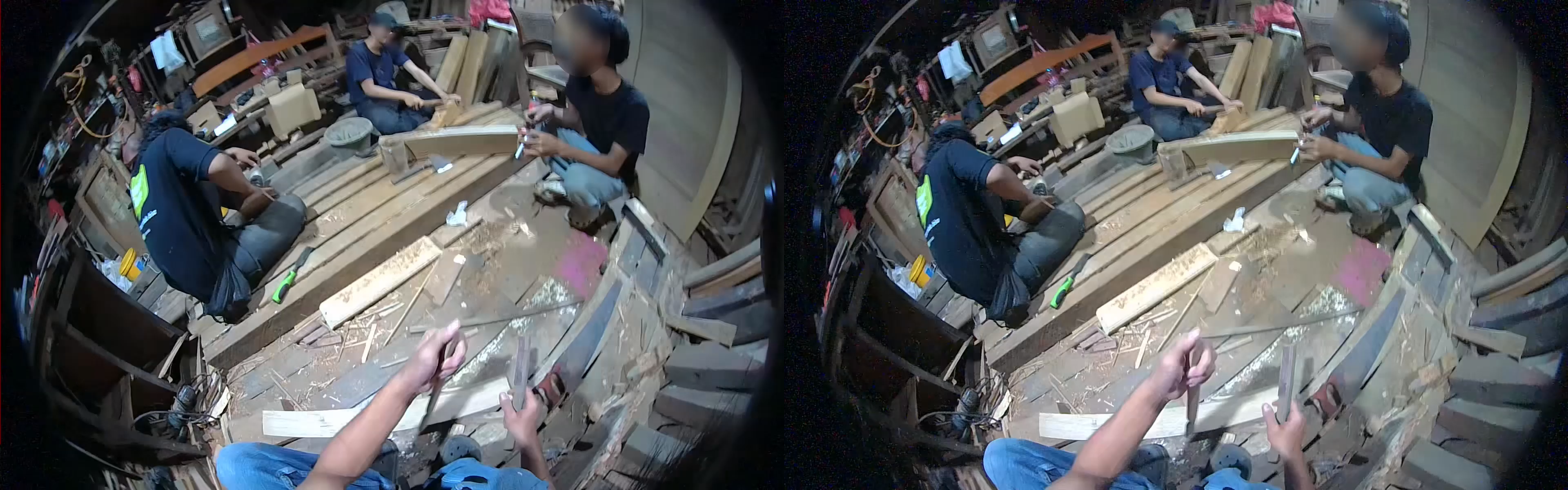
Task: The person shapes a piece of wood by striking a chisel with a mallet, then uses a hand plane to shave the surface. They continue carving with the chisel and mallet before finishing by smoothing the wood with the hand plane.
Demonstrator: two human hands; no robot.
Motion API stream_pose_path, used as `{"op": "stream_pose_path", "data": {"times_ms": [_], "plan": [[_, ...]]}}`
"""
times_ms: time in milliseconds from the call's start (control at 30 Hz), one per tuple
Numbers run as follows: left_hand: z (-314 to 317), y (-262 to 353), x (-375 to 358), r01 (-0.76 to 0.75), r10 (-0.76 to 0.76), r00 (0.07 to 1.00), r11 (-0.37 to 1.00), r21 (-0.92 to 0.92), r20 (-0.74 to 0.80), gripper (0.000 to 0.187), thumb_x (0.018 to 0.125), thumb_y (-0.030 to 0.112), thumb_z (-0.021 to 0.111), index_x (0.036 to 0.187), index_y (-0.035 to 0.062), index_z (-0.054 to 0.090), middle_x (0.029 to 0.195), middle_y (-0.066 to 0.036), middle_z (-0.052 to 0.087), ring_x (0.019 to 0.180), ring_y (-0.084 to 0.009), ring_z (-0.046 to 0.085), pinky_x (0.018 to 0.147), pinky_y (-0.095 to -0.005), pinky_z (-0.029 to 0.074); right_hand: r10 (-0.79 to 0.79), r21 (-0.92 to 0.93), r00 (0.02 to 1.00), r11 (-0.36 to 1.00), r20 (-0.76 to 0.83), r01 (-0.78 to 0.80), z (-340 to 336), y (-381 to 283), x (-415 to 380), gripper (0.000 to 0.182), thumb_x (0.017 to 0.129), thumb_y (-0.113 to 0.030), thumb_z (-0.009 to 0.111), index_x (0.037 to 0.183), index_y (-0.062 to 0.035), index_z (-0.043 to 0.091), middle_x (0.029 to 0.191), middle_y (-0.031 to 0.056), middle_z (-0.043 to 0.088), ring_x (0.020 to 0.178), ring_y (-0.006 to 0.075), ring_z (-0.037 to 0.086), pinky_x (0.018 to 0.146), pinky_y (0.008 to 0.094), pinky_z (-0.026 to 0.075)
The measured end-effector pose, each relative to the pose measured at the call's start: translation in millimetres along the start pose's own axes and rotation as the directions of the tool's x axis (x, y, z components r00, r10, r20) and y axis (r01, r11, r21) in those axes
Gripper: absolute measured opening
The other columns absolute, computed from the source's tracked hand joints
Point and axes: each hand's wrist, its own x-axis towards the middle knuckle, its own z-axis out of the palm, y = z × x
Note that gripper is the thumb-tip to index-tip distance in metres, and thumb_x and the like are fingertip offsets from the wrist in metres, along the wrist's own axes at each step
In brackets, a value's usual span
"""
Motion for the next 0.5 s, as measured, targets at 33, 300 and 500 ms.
{"op": "stream_pose_path", "data": {"times_ms": [33,300,500], "plan": [[4,7,11,-0.025,0.024,1.0,0.999,-0.029,-0.01,0.066,0.099,0.057,0.036,0.055,0.0087,0.045,0.045,0.002,0.034,0.036,-0.0107,0.03,0.038,-0.0251,0.025,-0.091,-0.003,0.996,0.996,-0.006,0.091,-1,-13,20,0.028,0.085,-0.021,0.075,0.107,-0.0045,0.066,0.072,0.0022,0.062,0.059,0.0124,0.057,0.056,0.0308,0.048],[35,103,1,-0.074,0.025,0.985,0.953,-0.294,-0.168,0.063,0.098,0.061,0.04,0.06,0.011,0.044,0.046,0.005,0.028,0.035,-0.0093,0.028,0.037,-0.0246,0.026,-0.031,0.409,0.836,0.881,0.548,-0.236,39,-143,13,0.028,0.084,-0.022,0.079,0.101,-0.003,0.066,0.071,-0.0006,0.062,0.049,0.0052,0.052,0.041,0.0235,0.038],[24,136,-22,-0.114,0.103,0.99,0.986,-0.121,-0.095,0.061,0.101,0.056,0.035,0.063,0.0088,0.045,0.047,0.003,0.031,0.038,-0.0112,0.032,0.042,-0.0265,0.032,-0.13,0.422,0.727,0.875,0.675,-0.235,63,-168,-12,0.029,0.085,-0.027,0.079,0.093,-0.002,0.068,0.069,-0.0002,0.063,0.048,0.005,0.051,0.041,0.023,0.038]]}}
